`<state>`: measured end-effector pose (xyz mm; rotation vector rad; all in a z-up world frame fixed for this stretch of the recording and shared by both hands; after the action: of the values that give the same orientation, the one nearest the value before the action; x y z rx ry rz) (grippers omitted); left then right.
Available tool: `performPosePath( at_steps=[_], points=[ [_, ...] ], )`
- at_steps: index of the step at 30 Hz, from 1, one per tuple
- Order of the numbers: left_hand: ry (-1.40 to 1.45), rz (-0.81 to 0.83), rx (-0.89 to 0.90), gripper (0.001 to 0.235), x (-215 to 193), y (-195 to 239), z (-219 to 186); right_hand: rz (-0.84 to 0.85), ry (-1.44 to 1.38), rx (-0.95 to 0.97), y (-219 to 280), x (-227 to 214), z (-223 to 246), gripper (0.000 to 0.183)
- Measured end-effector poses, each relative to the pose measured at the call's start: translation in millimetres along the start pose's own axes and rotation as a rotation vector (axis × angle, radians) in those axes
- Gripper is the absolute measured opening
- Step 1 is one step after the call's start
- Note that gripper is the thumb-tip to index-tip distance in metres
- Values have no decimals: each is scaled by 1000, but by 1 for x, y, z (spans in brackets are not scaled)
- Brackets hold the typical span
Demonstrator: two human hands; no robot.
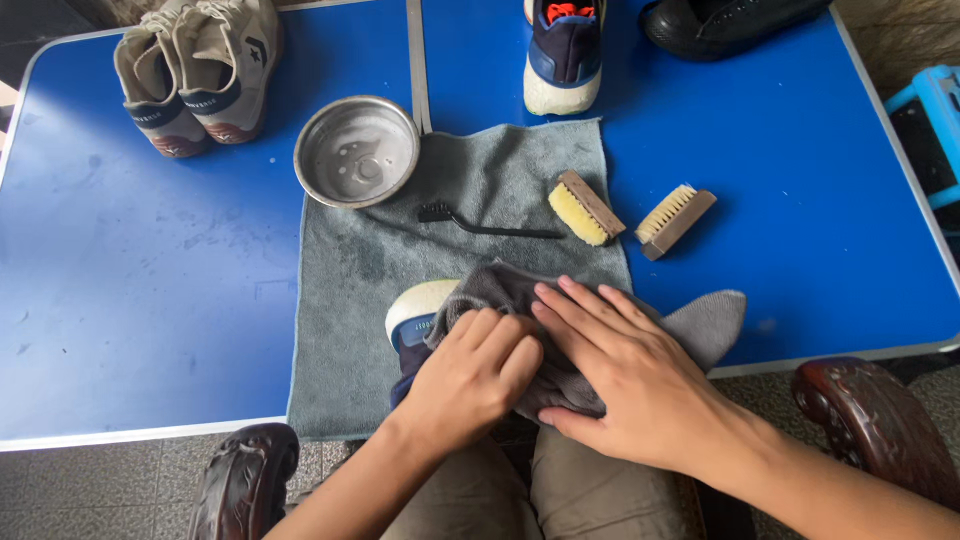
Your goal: The person wipes a blue sneaker with a gray cloth, then uses a brush to scrub the shoe's upper and sole. The person rotates the shoe to access different areas and continues scrubbing with the brush.
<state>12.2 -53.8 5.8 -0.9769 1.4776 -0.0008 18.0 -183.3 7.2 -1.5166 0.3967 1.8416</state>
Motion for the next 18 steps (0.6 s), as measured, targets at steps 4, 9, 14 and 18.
performPosePath(
  at_steps=[4, 9, 14, 18],
  points=[
    [-110, -11, -112, 10, 11, 0, -2, -48, 145, -34, 6, 11, 2, 73],
    [-322, -185, -153, 26, 3, -5, -9, -333, 308, -72, 6, 11, 3, 32],
    [-266, -200, -75, 18, 8, -2, -8, -391, 256, -49, 14, 7, -2, 19],
    [-302, -252, 12, 12, 17, -4, -2, -273, 311, 61, 9, 14, -2, 44]
  ],
)
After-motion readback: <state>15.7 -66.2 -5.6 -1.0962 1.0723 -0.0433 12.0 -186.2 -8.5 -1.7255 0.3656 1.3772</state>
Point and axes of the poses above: each hand's wrist, its own y-axis away from the middle knuckle, its own x-axis out of the palm, z = x × y, the point moved 5 cm from there along -y, towards the middle knuckle, and after that the axes turned 2 degrees about -x, right-handed, at the moved point
